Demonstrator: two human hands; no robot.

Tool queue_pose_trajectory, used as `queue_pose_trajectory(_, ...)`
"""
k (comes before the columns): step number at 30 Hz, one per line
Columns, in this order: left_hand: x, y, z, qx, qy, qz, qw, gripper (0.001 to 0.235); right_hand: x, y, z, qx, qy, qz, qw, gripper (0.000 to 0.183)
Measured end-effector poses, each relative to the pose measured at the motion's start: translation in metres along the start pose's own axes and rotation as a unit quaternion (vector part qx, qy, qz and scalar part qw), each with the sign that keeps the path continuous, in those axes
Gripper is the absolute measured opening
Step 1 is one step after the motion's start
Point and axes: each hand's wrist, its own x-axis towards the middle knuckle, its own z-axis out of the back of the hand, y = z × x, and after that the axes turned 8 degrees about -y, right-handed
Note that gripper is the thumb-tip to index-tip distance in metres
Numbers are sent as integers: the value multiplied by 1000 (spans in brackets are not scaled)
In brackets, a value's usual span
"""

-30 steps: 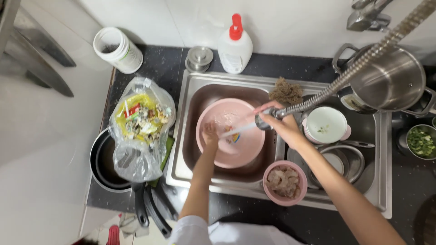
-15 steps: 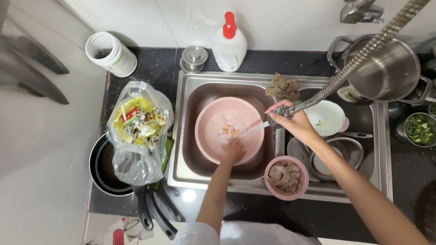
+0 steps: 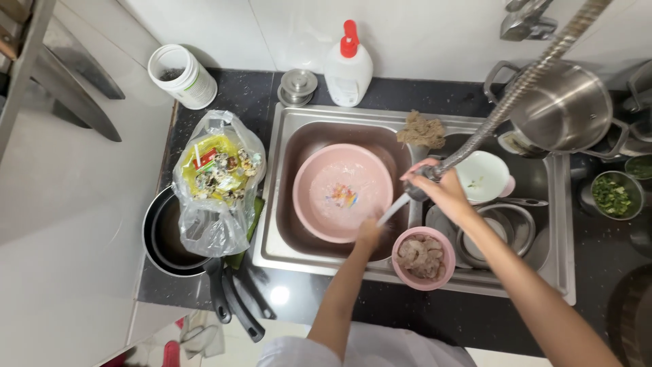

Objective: Peeling and washing shrimp in a kitchen sink.

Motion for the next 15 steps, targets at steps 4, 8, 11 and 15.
queue_pose_trajectory(4, 1, -8, 40, 148, -22, -104, 983, 20, 6, 4, -7, 51, 13, 13, 999, 8)
queue_pose_trajectory(8, -12, -84, 191, 208, -78, -84, 971, 17, 14, -4, -12, 84, 19, 36, 996, 8)
queue_pose_trajectory(11, -22, -90, 259, 119, -125, -73, 982, 23, 16, -15, -10, 104, 9, 61, 993, 9)
queue_pose_trajectory(15, -27, -91, 313, 15, -223, 44, 974, 60, 31, -28, -10, 117, -11, 72, 990, 11)
